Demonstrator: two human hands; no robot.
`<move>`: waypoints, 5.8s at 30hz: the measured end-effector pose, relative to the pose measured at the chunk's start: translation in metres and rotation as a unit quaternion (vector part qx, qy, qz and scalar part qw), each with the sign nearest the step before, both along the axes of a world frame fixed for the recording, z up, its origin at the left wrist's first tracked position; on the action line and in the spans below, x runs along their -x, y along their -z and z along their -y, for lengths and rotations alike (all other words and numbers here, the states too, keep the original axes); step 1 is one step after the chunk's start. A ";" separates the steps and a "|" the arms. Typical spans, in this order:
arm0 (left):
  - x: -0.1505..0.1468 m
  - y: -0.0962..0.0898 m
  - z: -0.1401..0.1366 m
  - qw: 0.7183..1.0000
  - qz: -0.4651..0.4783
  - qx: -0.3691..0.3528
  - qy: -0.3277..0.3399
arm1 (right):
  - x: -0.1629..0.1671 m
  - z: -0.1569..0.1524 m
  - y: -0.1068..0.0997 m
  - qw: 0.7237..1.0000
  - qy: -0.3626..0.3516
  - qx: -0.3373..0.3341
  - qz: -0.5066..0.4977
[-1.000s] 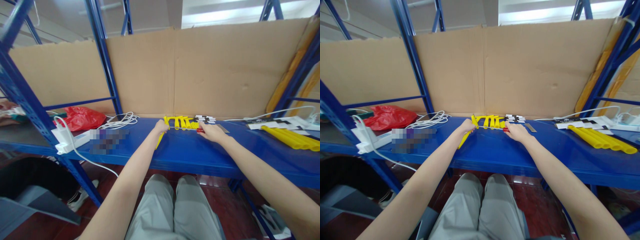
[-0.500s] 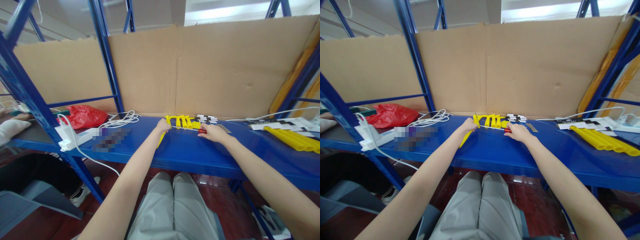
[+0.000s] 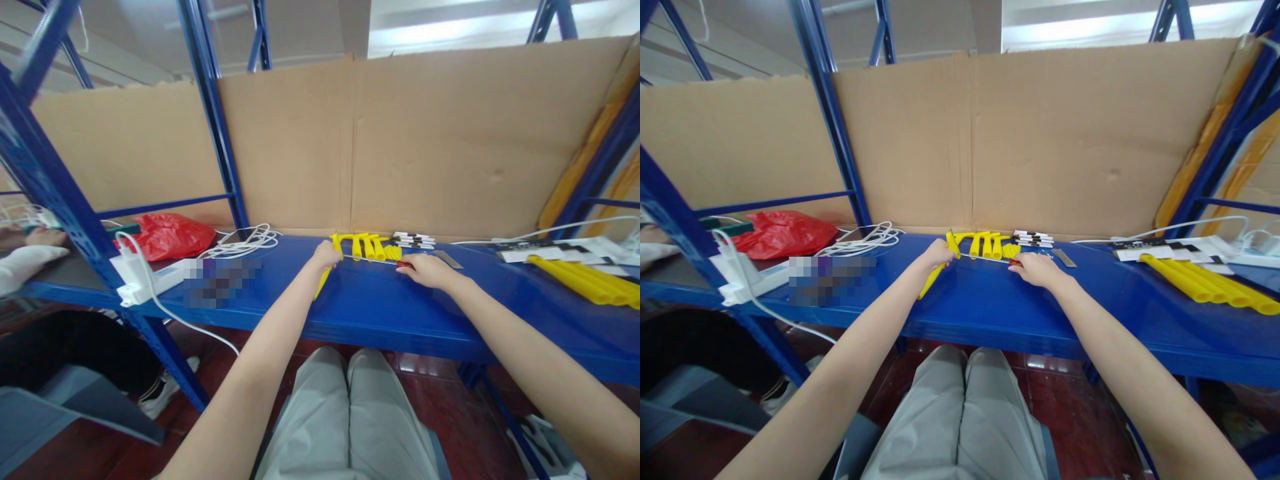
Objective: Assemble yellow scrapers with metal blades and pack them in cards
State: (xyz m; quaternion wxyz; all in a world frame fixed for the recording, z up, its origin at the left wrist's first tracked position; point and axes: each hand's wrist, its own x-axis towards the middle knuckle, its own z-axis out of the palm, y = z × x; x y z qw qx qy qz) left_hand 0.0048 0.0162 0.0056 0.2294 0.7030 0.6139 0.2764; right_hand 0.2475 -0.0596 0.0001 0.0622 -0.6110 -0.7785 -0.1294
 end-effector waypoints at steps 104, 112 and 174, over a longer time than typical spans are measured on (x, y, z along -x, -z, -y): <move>-0.001 0.000 0.003 1.000 0.012 -0.001 0.016 | -0.012 -0.010 0.005 0.992 -0.047 -0.007 -0.118; -0.002 0.000 0.004 1.000 -0.002 -0.007 0.017 | -0.005 -0.004 -0.001 0.996 -0.009 -0.009 -0.088; -0.002 -0.003 0.007 0.996 -0.075 -0.014 0.038 | -0.009 -0.008 0.001 0.995 -0.029 0.049 -0.087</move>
